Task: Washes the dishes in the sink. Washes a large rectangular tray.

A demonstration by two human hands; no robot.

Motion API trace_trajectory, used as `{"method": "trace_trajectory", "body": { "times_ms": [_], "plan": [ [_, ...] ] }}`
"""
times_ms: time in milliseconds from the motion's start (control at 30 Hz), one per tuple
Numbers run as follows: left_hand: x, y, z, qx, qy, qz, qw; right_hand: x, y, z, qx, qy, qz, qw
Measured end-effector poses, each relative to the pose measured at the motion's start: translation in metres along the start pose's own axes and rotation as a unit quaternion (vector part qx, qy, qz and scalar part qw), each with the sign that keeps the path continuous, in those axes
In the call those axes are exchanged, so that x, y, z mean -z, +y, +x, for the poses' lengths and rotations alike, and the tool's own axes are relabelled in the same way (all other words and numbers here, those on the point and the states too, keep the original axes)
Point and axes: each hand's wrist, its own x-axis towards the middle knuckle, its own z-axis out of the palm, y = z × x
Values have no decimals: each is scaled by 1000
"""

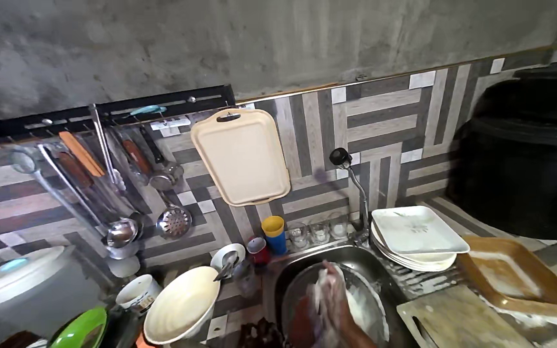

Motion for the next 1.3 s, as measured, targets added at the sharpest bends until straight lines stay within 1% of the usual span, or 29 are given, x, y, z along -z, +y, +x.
{"method": "trace_trajectory", "body": {
  "times_ms": [33, 100, 133, 167, 200, 267, 333, 367, 400, 433, 500, 533, 633, 700, 733, 800, 833, 867, 933, 967, 1000, 1033, 1067, 1100, 1167, 1200, 1233, 1267, 1300],
  "plan": [
    [-1, 3, 5, 20, -5, -13, 1000, 3, 12, 18, -76, 20, 25, 997],
    [-13, -7, 18, 46, -7, -16, 999, 10, 32, 52, -247, 39, 33, 968],
    [-13, -6, 22, 58, -15, -14, 998, 10, 38, 62, -295, 34, 25, 955],
    [-12, -5, 25, 63, -16, -16, 998, 8, 34, 68, -309, 22, 0, 951],
    [-10, -3, 28, 60, -14, -23, 998, 5, 20, 66, -285, 7, -42, 958],
    [-7, -1, 22, 21, -1, -40, 999, -5, -11, 42, -150, -8, -86, 985],
    [-12, -5, 18, -30, 34, -47, 998, -14, -18, 23, -7, 9, -92, 996],
    [-14, -8, 18, -40, 38, -59, 997, -11, -14, 26, 8, 2, -100, 995],
    [-13, -6, 16, -24, 26, -83, 996, -4, -6, 34, -27, -18, -91, 995],
    [-11, -2, 11, 4, 7, -100, 995, 4, 8, 45, -100, -29, -53, 993],
    [-9, 1, 5, 32, 2, -110, 993, 17, 40, 63, -271, -25, 75, 959],
    [-10, 0, 3, 34, 10, -107, 994, 18, 58, 65, -324, -15, 129, 937],
    [-13, -4, -4, 56, 13, -96, 994, 18, 98, 45, -388, 3, 218, 895],
    [-11, -7, -10, 74, 7, -87, 993, 19, 108, 37, -404, 11, 187, 895],
    [-10, -10, -10, 84, 9, -88, 993, 21, 101, 45, -406, 17, 133, 904],
    [-9, -18, -5, 90, 16, -103, 990, 26, 66, 66, -371, -3, 25, 928],
    [-8, -19, -1, 83, 10, -106, 991, 27, 42, 73, -321, -39, -15, 946],
    [-4, -16, 3, 66, -8, -99, 993, 27, 15, 73, -251, -92, -63, 961],
    [6, 8, 4, 8, -43, -25, 999, 23, -33, 54, -79, -192, -192, 959],
    [12, 27, 0, -12, -41, 16, 999, 19, -41, 44, 5, -200, -242, 949],
    [22, 55, -9, 19, -51, 47, 997, 19, -39, 40, 43, -186, -262, 946],
    [35, 88, -17, 103, -94, 36, 990, 23, -29, 42, 24, -166, -240, 956],
    [30, 84, -21, 76, -63, 17, 995, 28, -11, 48, -35, -130, -188, 973],
    [8, 54, -19, -12, 26, -3, 1000, 33, 10, 57, -133, -92, -114, 980],
    [-3, 50, -13, 68, 7, -72, 995, 42, 46, 69, -325, -27, 23, 945],
    [-5, 53, -11, 105, 2, -88, 991, 44, 56, 70, -372, -18, 38, 927],
    [-7, 53, -7, 119, 4, -93, 988, 43, 55, 72, -384, -23, 16, 923],
    [-8, 47, -2, 117, 2, -91, 989, 41, 43, 73, -366, -36, -29, 930],
    [-7, 46, 0, 115, -9, -83, 990, 36, 27, 68, -317, -32, -67, 945]
  ]
}}
